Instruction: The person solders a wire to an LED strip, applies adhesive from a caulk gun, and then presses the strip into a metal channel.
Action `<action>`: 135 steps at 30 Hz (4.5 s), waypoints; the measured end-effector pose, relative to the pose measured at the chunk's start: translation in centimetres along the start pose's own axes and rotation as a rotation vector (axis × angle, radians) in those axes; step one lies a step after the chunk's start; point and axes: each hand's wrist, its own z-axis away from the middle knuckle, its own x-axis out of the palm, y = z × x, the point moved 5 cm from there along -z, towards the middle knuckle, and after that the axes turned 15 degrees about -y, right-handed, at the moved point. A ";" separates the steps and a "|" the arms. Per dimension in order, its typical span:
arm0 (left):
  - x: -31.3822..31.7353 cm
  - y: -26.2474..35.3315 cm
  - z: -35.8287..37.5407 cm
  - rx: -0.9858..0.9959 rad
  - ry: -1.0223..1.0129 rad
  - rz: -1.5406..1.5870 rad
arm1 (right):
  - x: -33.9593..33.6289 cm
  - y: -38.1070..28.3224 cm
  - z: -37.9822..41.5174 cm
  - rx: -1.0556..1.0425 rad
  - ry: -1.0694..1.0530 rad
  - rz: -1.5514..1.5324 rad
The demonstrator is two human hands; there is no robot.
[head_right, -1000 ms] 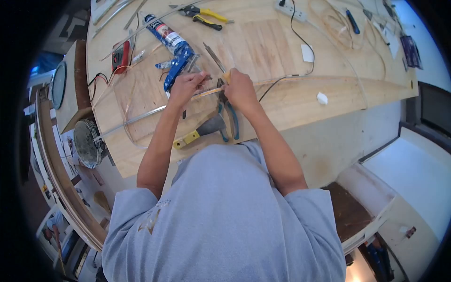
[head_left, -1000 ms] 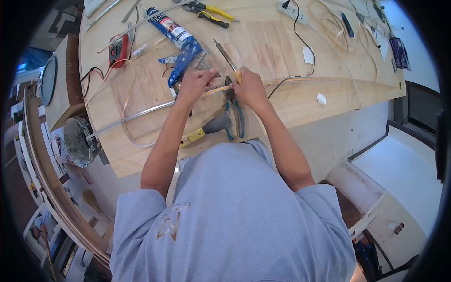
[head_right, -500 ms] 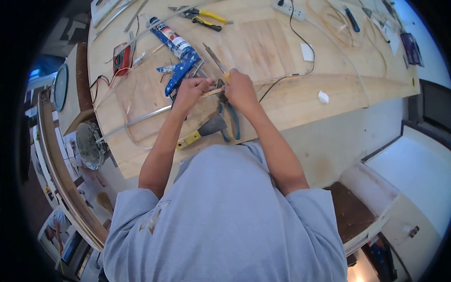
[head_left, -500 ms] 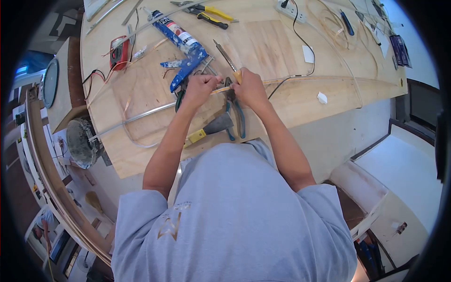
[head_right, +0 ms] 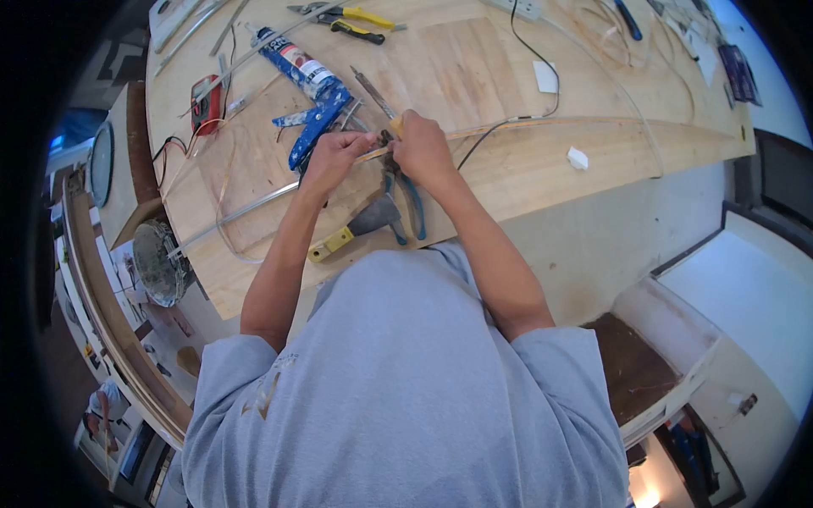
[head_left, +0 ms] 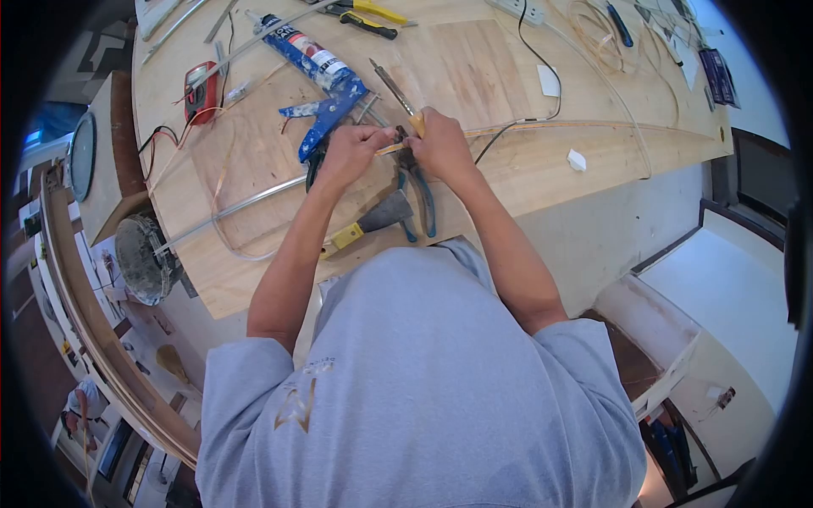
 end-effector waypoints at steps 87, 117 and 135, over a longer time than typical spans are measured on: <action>0.8 -0.3 3.1 0.391 0.234 -0.865 | 0.5 2.2 0.5 -0.032 -0.046 -0.403; 0.2 -0.3 3.1 0.345 0.158 -0.693 | 0.5 2.8 0.5 -0.069 -0.078 -0.491; 0.1 -0.4 3.2 0.431 0.186 -0.807 | 0.8 3.0 1.1 -0.076 -0.031 -0.509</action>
